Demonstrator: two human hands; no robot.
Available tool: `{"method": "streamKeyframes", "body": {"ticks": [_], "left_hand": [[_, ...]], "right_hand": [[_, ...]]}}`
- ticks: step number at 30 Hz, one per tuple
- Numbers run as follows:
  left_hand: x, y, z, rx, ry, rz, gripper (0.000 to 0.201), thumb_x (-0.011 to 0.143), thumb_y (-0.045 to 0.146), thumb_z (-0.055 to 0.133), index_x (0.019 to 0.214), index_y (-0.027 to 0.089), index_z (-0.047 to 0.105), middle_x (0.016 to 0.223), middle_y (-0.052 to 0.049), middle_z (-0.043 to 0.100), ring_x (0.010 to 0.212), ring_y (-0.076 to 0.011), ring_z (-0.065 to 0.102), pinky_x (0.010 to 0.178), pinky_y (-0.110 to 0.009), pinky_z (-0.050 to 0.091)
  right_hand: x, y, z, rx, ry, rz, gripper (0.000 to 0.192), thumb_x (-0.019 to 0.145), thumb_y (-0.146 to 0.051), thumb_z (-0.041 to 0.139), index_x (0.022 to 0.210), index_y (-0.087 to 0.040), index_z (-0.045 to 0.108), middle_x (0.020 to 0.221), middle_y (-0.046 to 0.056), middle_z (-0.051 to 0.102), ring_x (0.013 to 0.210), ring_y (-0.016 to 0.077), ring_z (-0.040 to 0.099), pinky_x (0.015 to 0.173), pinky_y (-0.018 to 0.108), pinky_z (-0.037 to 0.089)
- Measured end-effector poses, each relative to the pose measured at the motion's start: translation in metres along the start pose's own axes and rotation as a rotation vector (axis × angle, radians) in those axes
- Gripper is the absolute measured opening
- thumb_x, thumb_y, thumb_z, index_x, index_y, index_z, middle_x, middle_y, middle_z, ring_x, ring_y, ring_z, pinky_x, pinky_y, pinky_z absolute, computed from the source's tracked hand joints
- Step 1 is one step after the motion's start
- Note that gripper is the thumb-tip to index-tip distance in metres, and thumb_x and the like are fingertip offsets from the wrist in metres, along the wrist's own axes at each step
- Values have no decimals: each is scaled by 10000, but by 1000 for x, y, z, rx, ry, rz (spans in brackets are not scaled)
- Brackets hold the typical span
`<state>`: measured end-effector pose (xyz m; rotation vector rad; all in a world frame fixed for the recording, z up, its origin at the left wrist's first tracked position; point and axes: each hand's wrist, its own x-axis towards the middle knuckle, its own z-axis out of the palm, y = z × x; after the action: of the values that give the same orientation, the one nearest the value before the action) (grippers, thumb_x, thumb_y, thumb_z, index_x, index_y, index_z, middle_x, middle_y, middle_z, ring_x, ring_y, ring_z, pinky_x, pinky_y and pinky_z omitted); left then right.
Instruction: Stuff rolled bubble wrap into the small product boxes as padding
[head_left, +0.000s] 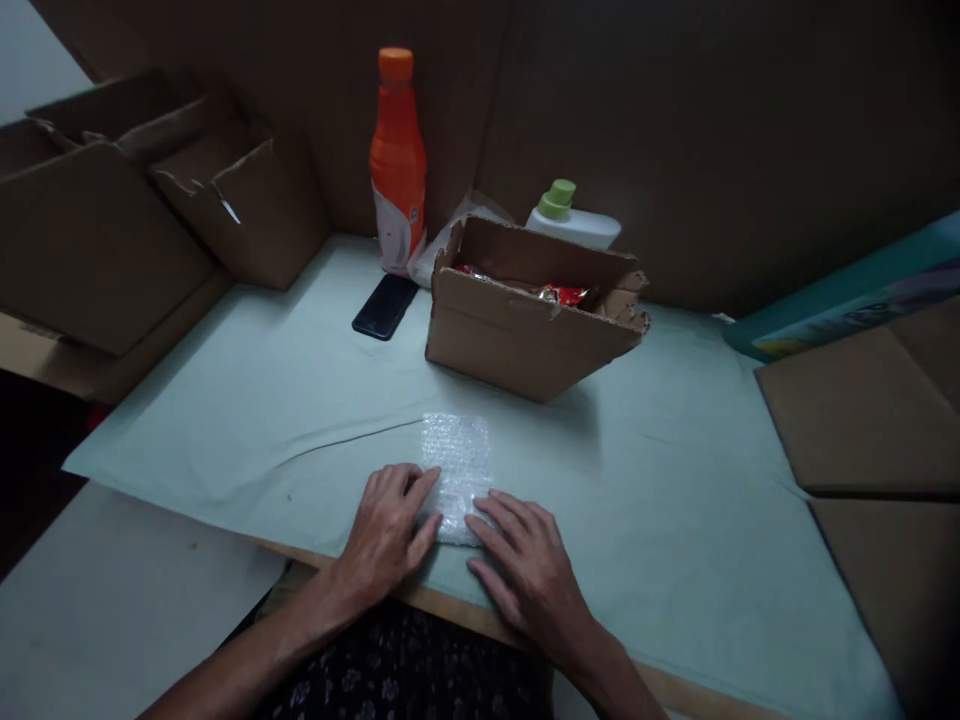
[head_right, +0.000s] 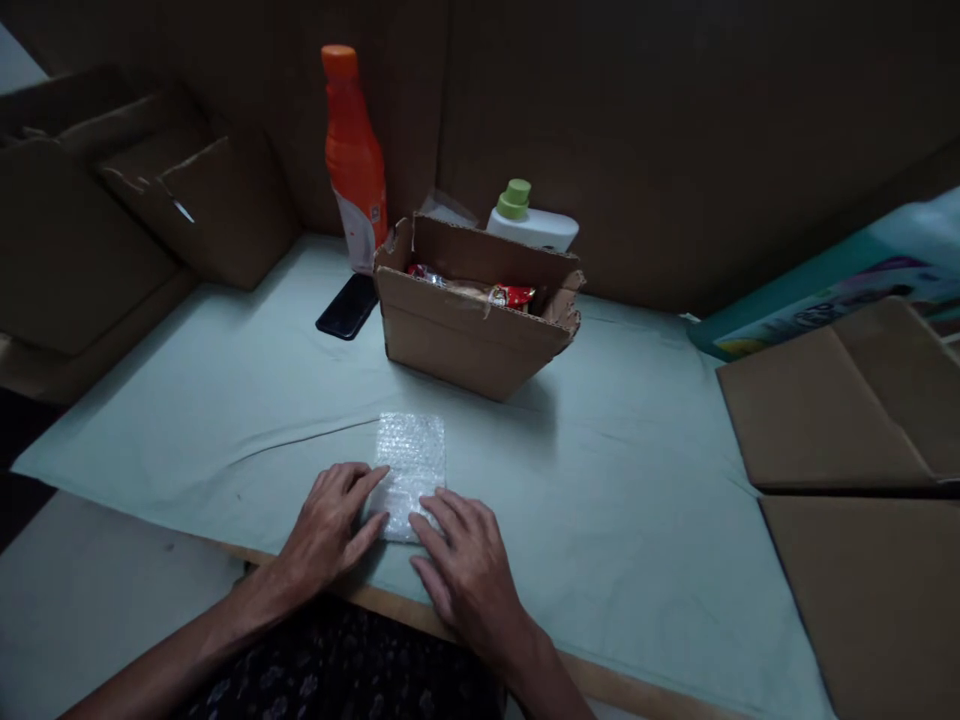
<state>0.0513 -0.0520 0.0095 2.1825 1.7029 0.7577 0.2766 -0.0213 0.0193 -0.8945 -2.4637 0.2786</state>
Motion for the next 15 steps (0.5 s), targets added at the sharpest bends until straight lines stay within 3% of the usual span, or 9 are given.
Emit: {"method": "streamKeyframes", "body": {"ticks": [3, 7, 11, 15], "left_hand": [[-10, 3, -9, -120, -12, 106, 486, 899, 231, 622, 1370, 166, 517, 1236, -145, 619, 1128, -298, 539, 984, -496, 449], [-19, 3, -11, -240, -62, 70, 479, 932, 142, 534, 1403, 209, 483, 1045, -82, 679, 973, -242, 575, 901, -437, 480], [4, -6, -1, -134, 8, -38, 426, 954, 235, 546, 1377, 189, 520, 926, -77, 679, 880, -250, 589, 821, -428, 499], [30, -15, 4, 4, 44, -123, 405, 937, 297, 586, 1321, 170, 571, 987, -103, 683, 935, -274, 601, 870, -463, 502]], "right_hand": [[4, -3, 3, 63, -47, 26, 247, 947, -120, 553, 1160, -192, 656, 1119, 96, 755, 1065, 270, 673, 893, 464, 518], [11, -4, 3, 250, -124, 142, 230, 986, -208, 545, 1184, -217, 661, 979, 63, 771, 869, 212, 693, 801, 394, 545], [13, -3, 4, 56, 65, 170, 298, 972, -263, 573, 1258, -212, 640, 1172, 122, 725, 1097, 287, 647, 902, 467, 515], [19, 0, 11, -45, -45, 82, 349, 937, -215, 598, 1285, -213, 630, 1246, 137, 696, 1180, 318, 605, 960, 512, 475]]}}
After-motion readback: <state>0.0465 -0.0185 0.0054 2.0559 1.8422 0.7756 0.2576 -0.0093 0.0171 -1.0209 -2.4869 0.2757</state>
